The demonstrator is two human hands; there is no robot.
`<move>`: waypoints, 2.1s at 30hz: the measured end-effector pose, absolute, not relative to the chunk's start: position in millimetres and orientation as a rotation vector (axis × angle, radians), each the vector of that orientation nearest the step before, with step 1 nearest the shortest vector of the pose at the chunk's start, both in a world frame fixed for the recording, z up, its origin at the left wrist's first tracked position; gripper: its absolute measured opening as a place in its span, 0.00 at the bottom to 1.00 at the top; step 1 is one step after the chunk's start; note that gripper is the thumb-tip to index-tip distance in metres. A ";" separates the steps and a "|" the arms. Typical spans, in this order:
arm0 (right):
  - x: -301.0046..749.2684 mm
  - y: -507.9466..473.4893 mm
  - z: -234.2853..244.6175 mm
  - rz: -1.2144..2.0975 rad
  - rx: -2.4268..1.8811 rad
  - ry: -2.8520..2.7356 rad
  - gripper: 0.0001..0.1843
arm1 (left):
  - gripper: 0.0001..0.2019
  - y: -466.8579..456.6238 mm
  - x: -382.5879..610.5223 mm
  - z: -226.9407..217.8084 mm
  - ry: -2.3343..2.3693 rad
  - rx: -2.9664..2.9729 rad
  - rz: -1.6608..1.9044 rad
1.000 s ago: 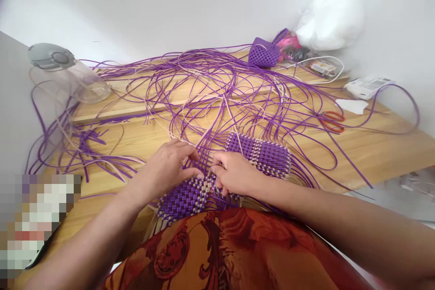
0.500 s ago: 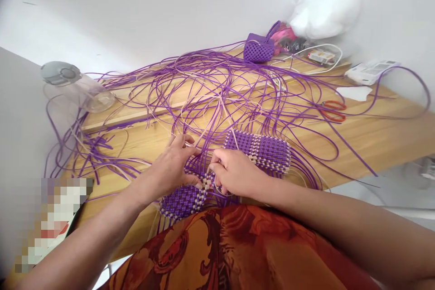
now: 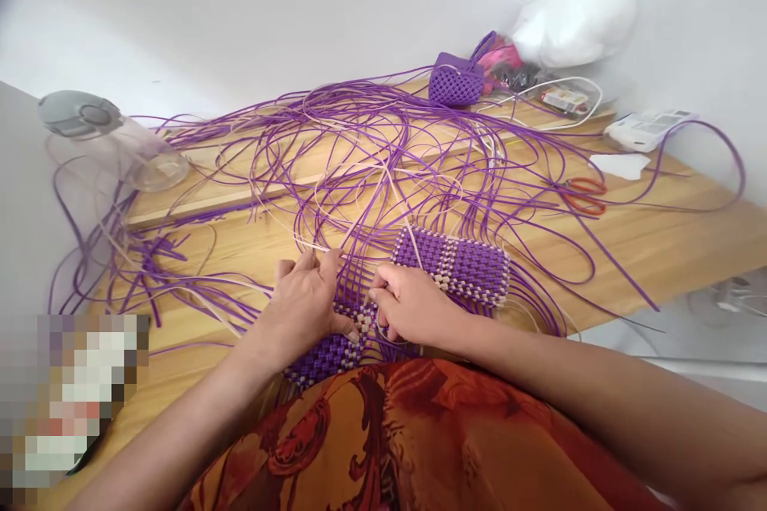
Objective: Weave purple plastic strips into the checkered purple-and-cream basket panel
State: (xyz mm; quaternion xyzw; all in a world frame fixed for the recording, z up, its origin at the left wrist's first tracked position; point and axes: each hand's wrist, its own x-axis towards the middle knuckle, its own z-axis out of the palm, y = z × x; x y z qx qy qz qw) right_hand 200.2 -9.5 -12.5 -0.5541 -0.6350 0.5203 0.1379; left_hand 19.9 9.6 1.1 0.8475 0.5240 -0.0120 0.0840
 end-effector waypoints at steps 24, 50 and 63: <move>205.3 -7.1 -24.2 1.505 -1.507 -1.820 0.10 | 0.12 -55.8 7.4 -8.9 1.190 2.033 0.560; 200.3 0.3 -10.3 1.659 -1.620 -1.729 0.05 | 0.03 -20.1 13.0 -20.7 1.192 2.318 0.572; 194.3 4.1 -9.0 1.330 -1.641 -2.009 0.10 | 0.21 -28.2 -0.3 -19.6 0.854 2.818 0.206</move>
